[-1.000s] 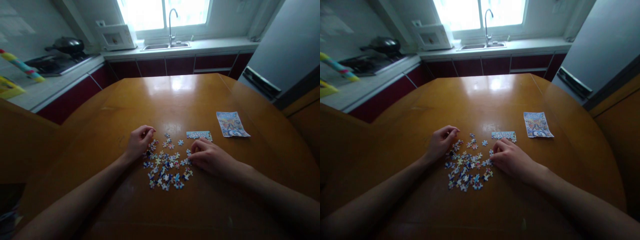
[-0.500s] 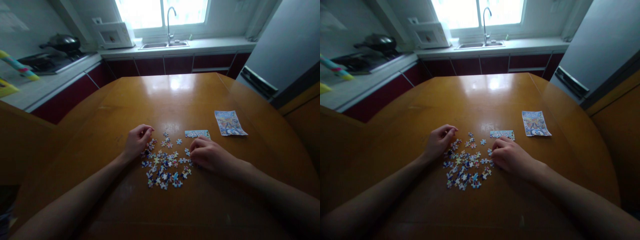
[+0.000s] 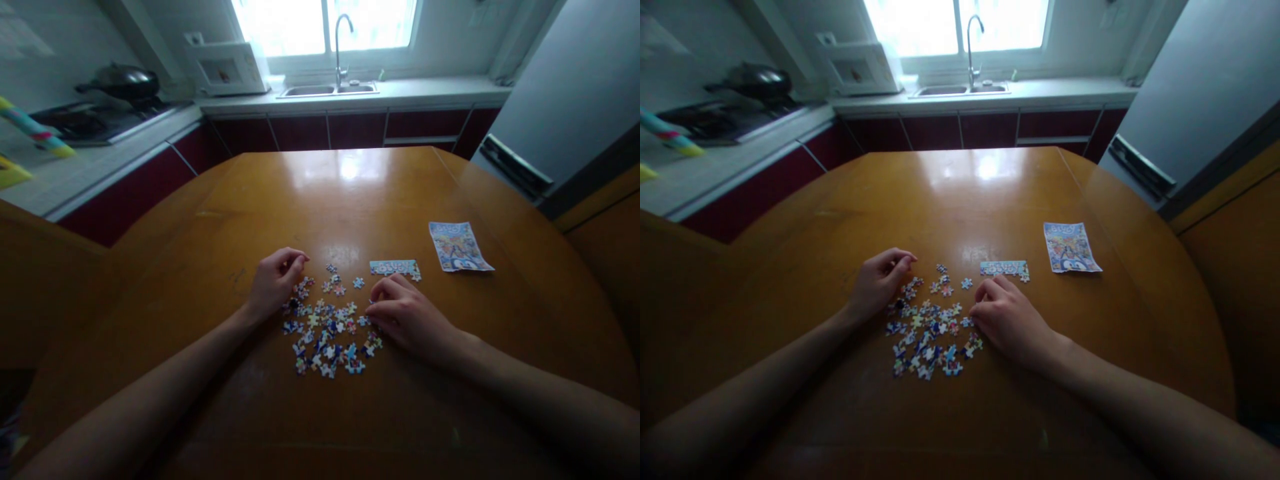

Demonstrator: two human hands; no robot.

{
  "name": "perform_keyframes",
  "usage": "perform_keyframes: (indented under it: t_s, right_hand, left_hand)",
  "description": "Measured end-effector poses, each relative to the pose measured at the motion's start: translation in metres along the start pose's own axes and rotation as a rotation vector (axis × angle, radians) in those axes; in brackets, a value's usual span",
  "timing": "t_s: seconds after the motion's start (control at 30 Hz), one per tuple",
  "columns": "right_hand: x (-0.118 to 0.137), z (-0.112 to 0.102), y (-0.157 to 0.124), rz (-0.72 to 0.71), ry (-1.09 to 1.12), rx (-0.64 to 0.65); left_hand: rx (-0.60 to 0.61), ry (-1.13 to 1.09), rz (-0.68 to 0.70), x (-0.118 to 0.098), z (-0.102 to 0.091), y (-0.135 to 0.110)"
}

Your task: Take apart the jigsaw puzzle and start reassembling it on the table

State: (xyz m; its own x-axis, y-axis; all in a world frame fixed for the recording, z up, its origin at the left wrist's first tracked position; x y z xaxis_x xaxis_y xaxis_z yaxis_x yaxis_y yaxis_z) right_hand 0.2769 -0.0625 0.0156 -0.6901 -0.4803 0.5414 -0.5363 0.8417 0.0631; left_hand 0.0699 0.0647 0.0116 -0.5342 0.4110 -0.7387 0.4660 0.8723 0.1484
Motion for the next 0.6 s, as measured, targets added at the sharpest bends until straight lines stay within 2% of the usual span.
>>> perform_keyframes:
  t_s: [0.2, 0.43, 0.6]
  right_hand:
    - [0.0029, 0.0003, 0.0028, 0.01, -0.007, -0.003]
    - [0.0078, 0.0054, 0.0042, -0.042, -0.003, 0.02]
    - [0.0041, 0.0039, 0.0032, 0.031, -0.027, -0.004]
  left_hand:
    - [0.0, -0.025, 0.007, 0.002, 0.0004, -0.0001]
    - [-0.001, -0.041, 0.001, 0.0022, 0.001, -0.0003]
    - [0.006, -0.032, 0.004, 0.0028, 0.0013, 0.0004]
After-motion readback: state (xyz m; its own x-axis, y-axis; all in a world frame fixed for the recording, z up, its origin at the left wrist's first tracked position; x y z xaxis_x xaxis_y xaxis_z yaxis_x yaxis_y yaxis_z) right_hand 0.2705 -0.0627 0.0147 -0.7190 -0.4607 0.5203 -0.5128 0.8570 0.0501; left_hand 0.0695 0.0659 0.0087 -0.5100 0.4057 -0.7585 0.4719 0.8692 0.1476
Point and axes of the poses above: each hand's wrist, its own y-axis towards the middle knuckle, its own z-axis out of the palm, x = y × z, the point moved 8 cm from there along y, towards the middle knuckle, and after that the axes turned 13 degrees about x, right-handed, at the moved point
